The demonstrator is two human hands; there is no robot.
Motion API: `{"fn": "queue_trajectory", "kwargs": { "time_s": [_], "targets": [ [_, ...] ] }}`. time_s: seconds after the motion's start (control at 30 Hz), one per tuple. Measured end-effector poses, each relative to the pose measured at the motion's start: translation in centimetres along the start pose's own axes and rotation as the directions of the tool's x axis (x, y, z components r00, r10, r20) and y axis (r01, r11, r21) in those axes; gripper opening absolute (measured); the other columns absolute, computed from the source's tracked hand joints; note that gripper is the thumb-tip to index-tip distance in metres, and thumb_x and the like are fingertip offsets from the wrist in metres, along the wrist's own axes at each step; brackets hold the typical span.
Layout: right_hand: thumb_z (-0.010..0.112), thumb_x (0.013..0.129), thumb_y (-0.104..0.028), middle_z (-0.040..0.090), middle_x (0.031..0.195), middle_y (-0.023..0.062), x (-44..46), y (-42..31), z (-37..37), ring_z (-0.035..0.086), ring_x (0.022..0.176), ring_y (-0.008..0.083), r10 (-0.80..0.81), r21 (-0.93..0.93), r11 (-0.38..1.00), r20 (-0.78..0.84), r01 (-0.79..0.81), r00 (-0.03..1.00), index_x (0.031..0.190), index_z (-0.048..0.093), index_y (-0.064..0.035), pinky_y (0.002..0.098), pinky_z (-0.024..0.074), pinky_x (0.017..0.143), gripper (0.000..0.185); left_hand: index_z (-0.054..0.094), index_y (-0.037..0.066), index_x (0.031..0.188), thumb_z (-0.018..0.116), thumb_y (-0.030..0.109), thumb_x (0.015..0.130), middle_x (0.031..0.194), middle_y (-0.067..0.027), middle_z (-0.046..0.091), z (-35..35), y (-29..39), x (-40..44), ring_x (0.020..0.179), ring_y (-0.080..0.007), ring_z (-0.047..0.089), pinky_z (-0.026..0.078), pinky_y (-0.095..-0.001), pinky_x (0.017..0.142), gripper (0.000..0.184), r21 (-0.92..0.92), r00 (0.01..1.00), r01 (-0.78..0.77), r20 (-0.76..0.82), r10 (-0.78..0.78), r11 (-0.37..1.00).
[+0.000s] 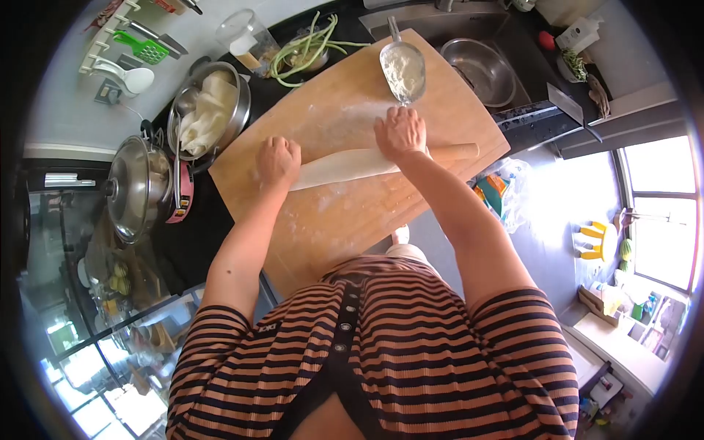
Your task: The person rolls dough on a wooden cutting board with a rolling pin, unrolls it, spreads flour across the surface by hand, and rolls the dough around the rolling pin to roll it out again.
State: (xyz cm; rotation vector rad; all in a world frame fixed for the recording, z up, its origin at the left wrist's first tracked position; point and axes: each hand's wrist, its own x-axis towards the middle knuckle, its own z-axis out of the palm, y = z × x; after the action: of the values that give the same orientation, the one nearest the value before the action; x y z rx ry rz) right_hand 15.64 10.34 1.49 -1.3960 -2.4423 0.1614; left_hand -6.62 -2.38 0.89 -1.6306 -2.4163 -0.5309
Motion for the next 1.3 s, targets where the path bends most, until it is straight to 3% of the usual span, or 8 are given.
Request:
{"fn": "queue_trajectory", "kwargs": {
  "time_s": [0.13, 0.2, 0.33, 0.43, 0.53, 0.67, 1.03, 1.3],
  "targets": [
    [0.053, 0.082, -0.035, 0.056, 0.098, 0.012, -2.2, -5.2, 1.2, 0.05, 0.098, 0.0294, -0.153, 0.078, 0.984, -0.122, 0.163, 0.981, 0.094, 0.057, -0.0056, 0.0449, 0.0397, 0.08, 0.031, 0.063, 0.003, 0.084, 0.052, 0.024, 0.083, 0.096, -0.0147, 0.063, 0.4, 5.6, -0.9, 0.09, -0.034, 0.057, 0.042, -0.048, 0.084, 0.024, -0.037, 0.94, -0.244, -0.257, 0.227, 0.969],
    [0.054, 0.08, -0.033, 0.057, 0.095, 0.0128, -3.9, -6.1, 1.0, 0.052, 0.095, 0.0301, -0.092, 0.161, 0.983, 0.031, 0.085, 0.995, 0.091, 0.056, -0.0056, 0.0437, 0.0414, 0.078, 0.03, 0.065, 0.003, 0.087, 0.052, 0.025, 0.084, 0.101, -0.0139, 0.063, 1.1, 7.0, -3.1, 0.093, -0.0332, 0.057, 0.042, -0.0458, 0.088, 0.026, -0.079, 0.964, -0.199, -0.197, 0.18, 0.977],
    [0.054, 0.082, -0.028, 0.059, 0.093, 0.0148, -1.3, -6.2, 1.0, 0.055, 0.09, 0.0333, -0.109, 0.223, 0.968, -0.033, 0.113, 0.994, 0.088, 0.055, -0.0042, 0.0443, 0.0448, 0.075, 0.025, 0.064, 0.004, 0.086, 0.051, 0.026, 0.085, 0.097, -0.0142, 0.064, 2.6, 6.6, -0.9, 0.09, -0.0335, 0.059, 0.045, -0.0441, 0.083, 0.026, -0.217, 0.983, -0.115, -0.166, 0.08, 0.969],
    [0.052, 0.083, -0.032, 0.058, 0.095, 0.0153, 1.8, -6.1, 2.6, 0.054, 0.093, 0.0332, -0.064, 0.188, 0.979, -0.066, 0.075, 0.996, 0.089, 0.056, -0.0041, 0.0445, 0.0449, 0.076, 0.028, 0.063, 0.004, 0.08, 0.05, 0.025, 0.086, 0.09, -0.0153, 0.064, 2.5, 6.7, 2.6, 0.083, -0.0345, 0.06, 0.047, -0.0441, 0.075, 0.025, -0.191, 0.988, 0.143, 0.093, -0.127, 0.971],
    [0.051, 0.085, -0.037, 0.059, 0.095, 0.0144, 3.1, -4.8, 2.1, 0.054, 0.093, 0.0318, -0.067, 0.163, 0.983, -0.118, 0.086, 0.991, 0.089, 0.056, -0.0041, 0.0444, 0.0433, 0.077, 0.034, 0.063, 0.008, 0.08, 0.046, 0.025, 0.088, 0.087, -0.0142, 0.063, 2.2, 4.5, 3.1, 0.084, -0.0339, 0.06, 0.048, -0.0439, 0.072, 0.026, -0.266, 0.999, 0.023, -0.041, -0.035, 0.964],
    [0.052, 0.085, -0.04, 0.061, 0.091, 0.0139, -0.6, -0.2, 0.2, 0.055, 0.09, 0.0318, -0.112, 0.073, 0.99, -0.077, 0.117, 0.991, 0.087, 0.057, -0.0046, 0.045, 0.0423, 0.077, 0.035, 0.057, 0.007, 0.073, 0.043, 0.026, 0.09, 0.08, -0.0129, 0.06, 0.7, -2.5, -1.9, 0.077, -0.0339, 0.058, 0.047, -0.0454, 0.069, 0.029, -0.041, 0.995, -0.073, -0.072, 0.07, 0.996],
    [0.056, 0.083, -0.035, 0.059, 0.09, 0.0139, -7.7, -0.2, -3.1, 0.055, 0.091, 0.0315, -0.083, 0.102, 0.993, 0.181, 0.066, 0.98, 0.089, 0.056, -0.0035, 0.0456, 0.0433, 0.076, 0.032, 0.055, 0.009, 0.078, 0.048, 0.023, 0.086, 0.082, -0.0107, 0.057, -3.0, -0.5, -9.4, 0.076, -0.0329, 0.056, 0.045, -0.0451, 0.067, 0.018, -0.107, 0.998, -0.019, 0.055, 0.025, 0.994],
    [0.051, 0.085, -0.036, 0.058, 0.098, 0.0166, -0.3, -0.9, -0.5, 0.052, 0.098, 0.0343, 0.019, 0.069, 0.997, 0.085, -0.024, 0.996, 0.096, 0.056, -0.0026, 0.0461, 0.0425, 0.082, 0.036, 0.057, 0.006, 0.081, 0.051, 0.022, 0.083, 0.088, -0.0125, 0.059, -1.1, -1.9, -2.4, 0.083, -0.0335, 0.057, 0.047, -0.0448, 0.072, 0.018, -0.149, 0.998, 0.008, 0.062, 0.001, 0.989]
  ]
}}
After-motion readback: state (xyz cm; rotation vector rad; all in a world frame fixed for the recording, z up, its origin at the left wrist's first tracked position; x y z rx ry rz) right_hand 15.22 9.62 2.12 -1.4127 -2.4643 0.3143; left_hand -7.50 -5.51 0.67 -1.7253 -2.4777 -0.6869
